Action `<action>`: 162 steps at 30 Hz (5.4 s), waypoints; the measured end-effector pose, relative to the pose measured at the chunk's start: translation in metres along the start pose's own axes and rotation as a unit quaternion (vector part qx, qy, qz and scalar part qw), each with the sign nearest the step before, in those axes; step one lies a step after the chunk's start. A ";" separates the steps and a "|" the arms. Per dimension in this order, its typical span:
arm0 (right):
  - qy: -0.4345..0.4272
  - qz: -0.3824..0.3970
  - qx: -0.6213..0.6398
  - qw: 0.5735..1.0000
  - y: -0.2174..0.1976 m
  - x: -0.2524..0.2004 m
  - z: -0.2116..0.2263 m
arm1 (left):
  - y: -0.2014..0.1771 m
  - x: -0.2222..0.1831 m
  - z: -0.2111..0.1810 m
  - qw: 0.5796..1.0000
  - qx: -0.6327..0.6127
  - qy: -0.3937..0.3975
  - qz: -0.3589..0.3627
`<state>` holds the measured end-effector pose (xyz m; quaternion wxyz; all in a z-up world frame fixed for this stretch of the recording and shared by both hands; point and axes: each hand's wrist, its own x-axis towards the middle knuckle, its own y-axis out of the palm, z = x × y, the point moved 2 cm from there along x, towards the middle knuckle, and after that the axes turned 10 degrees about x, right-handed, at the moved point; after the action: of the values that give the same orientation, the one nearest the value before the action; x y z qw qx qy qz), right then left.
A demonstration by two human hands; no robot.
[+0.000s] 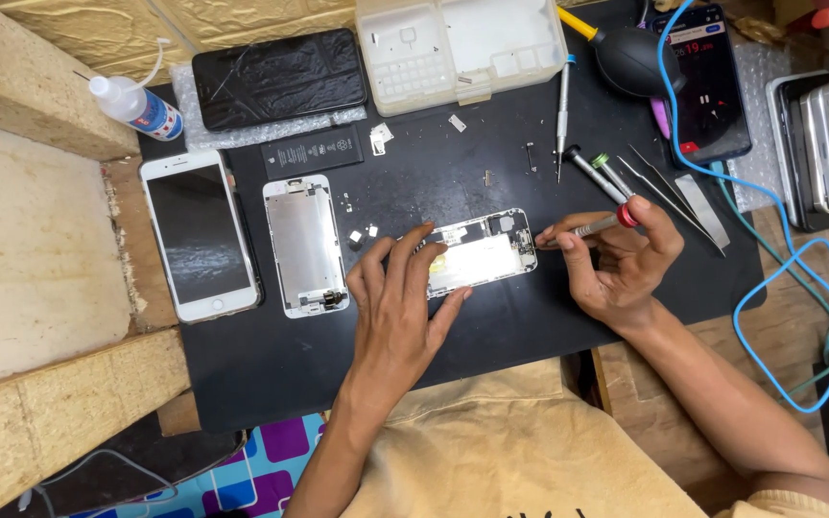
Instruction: Removing internal screws and components from a smartphone using a precision screwdriver at a repair bench.
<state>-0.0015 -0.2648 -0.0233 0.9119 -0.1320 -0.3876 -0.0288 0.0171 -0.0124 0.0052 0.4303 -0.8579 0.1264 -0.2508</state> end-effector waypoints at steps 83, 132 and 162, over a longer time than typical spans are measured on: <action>0.273 0.214 -0.202 0.916 0.016 0.103 0.005 | -0.002 -0.003 0.001 1.000 0.021 0.006 0.005; 0.389 0.274 -0.135 0.869 -0.006 0.082 0.033 | -0.001 -0.001 0.000 1.000 0.006 -0.001 0.018; 0.284 0.140 -0.082 0.945 -0.015 0.043 0.019 | 0.019 0.017 -0.035 0.984 0.118 0.133 0.012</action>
<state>0.0131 -0.2721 0.0230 0.9648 -0.2462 -0.0869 0.0313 0.0128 -0.0549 0.0134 0.5107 -0.7586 0.1628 -0.3705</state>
